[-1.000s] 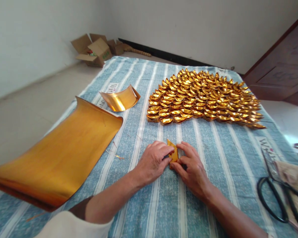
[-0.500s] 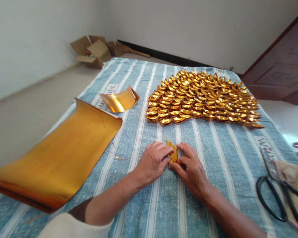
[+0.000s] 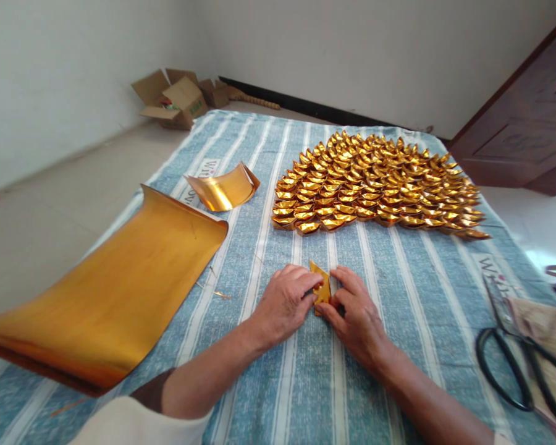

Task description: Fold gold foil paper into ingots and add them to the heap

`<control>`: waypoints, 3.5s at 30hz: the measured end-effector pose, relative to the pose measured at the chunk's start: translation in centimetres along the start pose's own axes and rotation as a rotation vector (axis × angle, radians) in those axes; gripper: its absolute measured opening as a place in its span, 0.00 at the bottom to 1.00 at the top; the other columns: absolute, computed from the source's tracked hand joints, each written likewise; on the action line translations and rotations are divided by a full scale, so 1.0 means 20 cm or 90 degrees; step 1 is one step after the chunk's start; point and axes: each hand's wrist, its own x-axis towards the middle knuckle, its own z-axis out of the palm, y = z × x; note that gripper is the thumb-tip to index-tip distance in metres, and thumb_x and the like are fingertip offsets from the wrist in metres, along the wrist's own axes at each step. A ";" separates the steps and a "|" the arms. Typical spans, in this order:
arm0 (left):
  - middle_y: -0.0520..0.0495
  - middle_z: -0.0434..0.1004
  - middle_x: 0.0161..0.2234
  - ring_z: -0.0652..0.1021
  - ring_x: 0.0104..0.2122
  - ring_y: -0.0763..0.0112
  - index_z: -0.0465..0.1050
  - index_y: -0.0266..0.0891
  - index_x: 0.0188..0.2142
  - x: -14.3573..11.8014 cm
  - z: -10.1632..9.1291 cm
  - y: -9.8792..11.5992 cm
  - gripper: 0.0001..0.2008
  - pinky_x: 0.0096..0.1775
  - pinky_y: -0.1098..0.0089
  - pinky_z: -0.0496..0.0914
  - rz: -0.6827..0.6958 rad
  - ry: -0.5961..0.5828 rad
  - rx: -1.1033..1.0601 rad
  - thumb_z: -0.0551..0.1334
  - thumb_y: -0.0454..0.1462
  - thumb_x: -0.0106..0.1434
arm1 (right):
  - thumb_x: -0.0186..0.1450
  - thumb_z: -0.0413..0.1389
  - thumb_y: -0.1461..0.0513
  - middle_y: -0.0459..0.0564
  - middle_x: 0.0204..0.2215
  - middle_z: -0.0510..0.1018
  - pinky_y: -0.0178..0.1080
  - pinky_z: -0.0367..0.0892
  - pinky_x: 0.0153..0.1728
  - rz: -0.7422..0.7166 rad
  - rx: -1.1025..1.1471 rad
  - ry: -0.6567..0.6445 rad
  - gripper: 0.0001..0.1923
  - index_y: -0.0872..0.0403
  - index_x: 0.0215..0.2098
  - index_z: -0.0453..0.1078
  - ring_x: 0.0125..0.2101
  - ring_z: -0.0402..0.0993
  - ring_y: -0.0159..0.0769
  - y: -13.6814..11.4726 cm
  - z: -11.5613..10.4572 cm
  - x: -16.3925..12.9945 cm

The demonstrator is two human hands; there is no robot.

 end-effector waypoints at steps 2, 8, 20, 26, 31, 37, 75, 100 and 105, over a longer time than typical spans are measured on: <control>0.48 0.75 0.38 0.72 0.41 0.62 0.70 0.42 0.44 0.00 0.00 0.00 0.11 0.43 0.62 0.65 0.000 0.000 0.002 0.60 0.31 0.61 | 0.63 0.56 0.61 0.58 0.52 0.70 0.58 0.63 0.55 -0.004 -0.010 0.007 0.08 0.53 0.26 0.69 0.56 0.63 0.51 0.00 0.00 0.00; 0.49 0.75 0.36 0.72 0.40 0.63 0.71 0.41 0.42 0.00 0.00 0.00 0.10 0.42 0.62 0.65 -0.006 -0.003 -0.004 0.61 0.31 0.61 | 0.65 0.54 0.61 0.57 0.50 0.70 0.57 0.65 0.54 -0.071 -0.088 0.039 0.06 0.52 0.31 0.70 0.56 0.62 0.50 -0.01 0.00 -0.01; 0.49 0.75 0.37 0.72 0.41 0.63 0.71 0.42 0.43 0.01 0.00 0.00 0.12 0.42 0.62 0.65 -0.010 0.001 -0.013 0.59 0.29 0.60 | 0.65 0.55 0.61 0.56 0.50 0.71 0.56 0.62 0.56 -0.118 -0.099 0.015 0.06 0.52 0.37 0.74 0.57 0.62 0.51 -0.01 -0.02 -0.01; 0.49 0.76 0.37 0.72 0.40 0.63 0.71 0.42 0.42 0.01 0.00 0.00 0.12 0.43 0.62 0.65 -0.012 0.002 -0.012 0.59 0.29 0.59 | 0.62 0.59 0.59 0.54 0.51 0.70 0.56 0.60 0.55 -0.092 -0.099 -0.003 0.03 0.50 0.34 0.73 0.56 0.62 0.51 0.01 -0.02 0.01; 0.49 0.75 0.35 0.72 0.39 0.63 0.71 0.41 0.41 0.02 -0.01 0.00 0.11 0.42 0.62 0.65 -0.009 -0.009 -0.007 0.59 0.28 0.59 | 0.60 0.61 0.60 0.54 0.52 0.68 0.54 0.62 0.53 -0.065 -0.047 -0.029 0.07 0.52 0.26 0.71 0.55 0.63 0.49 0.02 -0.05 0.02; 0.49 0.75 0.35 0.72 0.38 0.64 0.71 0.41 0.40 0.02 -0.02 0.00 0.11 0.42 0.63 0.65 -0.006 -0.008 -0.008 0.59 0.29 0.59 | 0.59 0.61 0.60 0.54 0.54 0.69 0.57 0.59 0.55 -0.045 -0.018 -0.056 0.05 0.52 0.27 0.71 0.57 0.61 0.50 0.03 -0.07 0.03; 0.48 0.77 0.34 0.72 0.39 0.62 0.74 0.39 0.38 0.01 -0.01 0.01 0.10 0.42 0.64 0.63 -0.033 0.008 -0.039 0.62 0.28 0.56 | 0.56 0.63 0.62 0.56 0.54 0.69 0.54 0.55 0.57 0.028 -0.023 -0.051 0.08 0.53 0.24 0.68 0.59 0.58 0.52 0.00 -0.03 0.04; 0.43 0.78 0.29 0.77 0.23 0.70 0.74 0.33 0.36 -0.01 -0.13 0.07 0.22 0.21 0.75 0.68 -0.486 -0.105 -0.750 0.62 0.53 0.56 | 0.62 0.59 0.66 0.50 0.41 0.77 0.41 0.69 0.45 -0.217 0.208 0.042 0.09 0.51 0.28 0.64 0.44 0.74 0.38 -0.12 -0.07 0.08; 0.46 0.77 0.27 0.76 0.23 0.73 0.73 0.33 0.35 -0.03 -0.12 0.05 0.20 0.27 0.71 0.73 -0.448 -0.021 -0.894 0.67 0.49 0.54 | 0.61 0.60 0.65 0.51 0.46 0.76 0.47 0.65 0.53 -0.239 0.137 0.097 0.08 0.51 0.26 0.66 0.52 0.69 0.42 -0.14 -0.03 0.11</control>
